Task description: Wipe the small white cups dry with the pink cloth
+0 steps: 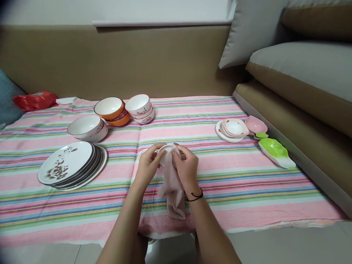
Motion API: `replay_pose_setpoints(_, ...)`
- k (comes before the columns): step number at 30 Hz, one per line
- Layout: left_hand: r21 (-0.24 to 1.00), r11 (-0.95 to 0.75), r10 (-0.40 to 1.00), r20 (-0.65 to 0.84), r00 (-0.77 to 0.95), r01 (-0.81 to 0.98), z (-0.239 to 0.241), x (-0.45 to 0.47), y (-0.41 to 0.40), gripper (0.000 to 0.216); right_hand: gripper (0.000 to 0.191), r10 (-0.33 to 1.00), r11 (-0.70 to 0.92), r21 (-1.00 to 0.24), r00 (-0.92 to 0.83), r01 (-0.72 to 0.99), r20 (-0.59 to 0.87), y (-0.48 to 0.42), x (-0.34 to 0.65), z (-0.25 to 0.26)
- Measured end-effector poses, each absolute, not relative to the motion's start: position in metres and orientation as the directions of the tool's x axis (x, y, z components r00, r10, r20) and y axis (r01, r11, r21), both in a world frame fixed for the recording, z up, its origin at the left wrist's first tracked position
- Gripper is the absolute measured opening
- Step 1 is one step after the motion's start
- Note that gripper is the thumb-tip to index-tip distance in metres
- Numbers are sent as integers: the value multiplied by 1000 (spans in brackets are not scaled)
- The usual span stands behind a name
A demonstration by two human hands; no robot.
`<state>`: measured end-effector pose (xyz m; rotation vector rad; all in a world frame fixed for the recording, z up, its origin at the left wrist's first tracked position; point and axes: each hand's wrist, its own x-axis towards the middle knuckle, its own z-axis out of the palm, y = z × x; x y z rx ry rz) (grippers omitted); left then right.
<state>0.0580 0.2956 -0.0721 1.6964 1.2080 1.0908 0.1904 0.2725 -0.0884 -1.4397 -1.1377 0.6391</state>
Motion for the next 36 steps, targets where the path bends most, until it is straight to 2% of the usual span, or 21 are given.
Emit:
replay_pose_setpoints(3,935,-222,972,187,145,276,-71,61,293,25,25,839,189,-881,395,434,374,271,188,-87)
replay_pose_setpoints(7,971,-156,986,141,94,182,-70,67,289,23,27,703,337,-626,254,703,664,269,187,-87)
replay_pose_setpoints(9,981,-129,990,120,68,147,-71,70,287,23,29,675,368,-552,193,748,712,269,188,-88)
replay_pose_setpoints(12,985,-116,993,115,15,130,-72,71,287,25,28,677,392,-524,148,757,721,270,188,-88)
replay_pose_setpoints(15,987,-98,994,103,-29,130,-73,68,290,26,22,701,444,-545,103,712,706,270,185,-85)
replay_pose_setpoints(18,976,-116,991,126,-46,186,-73,64,292,23,22,736,450,-652,160,611,658,270,181,-83)
replay_pose_setpoints(22,939,-171,982,185,-20,297,-74,61,293,24,13,812,313,-875,373,370,448,272,179,-86)
replay_pose_setpoints(24,922,-201,978,208,13,332,-73,61,293,25,8,834,261,-938,436,230,339,275,180,-88)
replay_pose_setpoints(31,881,-301,953,295,75,364,-71,64,293,25,20,864,162,-987,480,14,149,280,185,-90)
replay_pose_setpoints(34,886,-318,948,302,102,337,-70,65,292,23,25,923,116,-993,368,-4,107,279,188,-90)
replay_pose_setpoints(36,887,-332,943,303,139,321,-70,66,292,22,28,946,140,-990,292,27,142,279,189,-91)
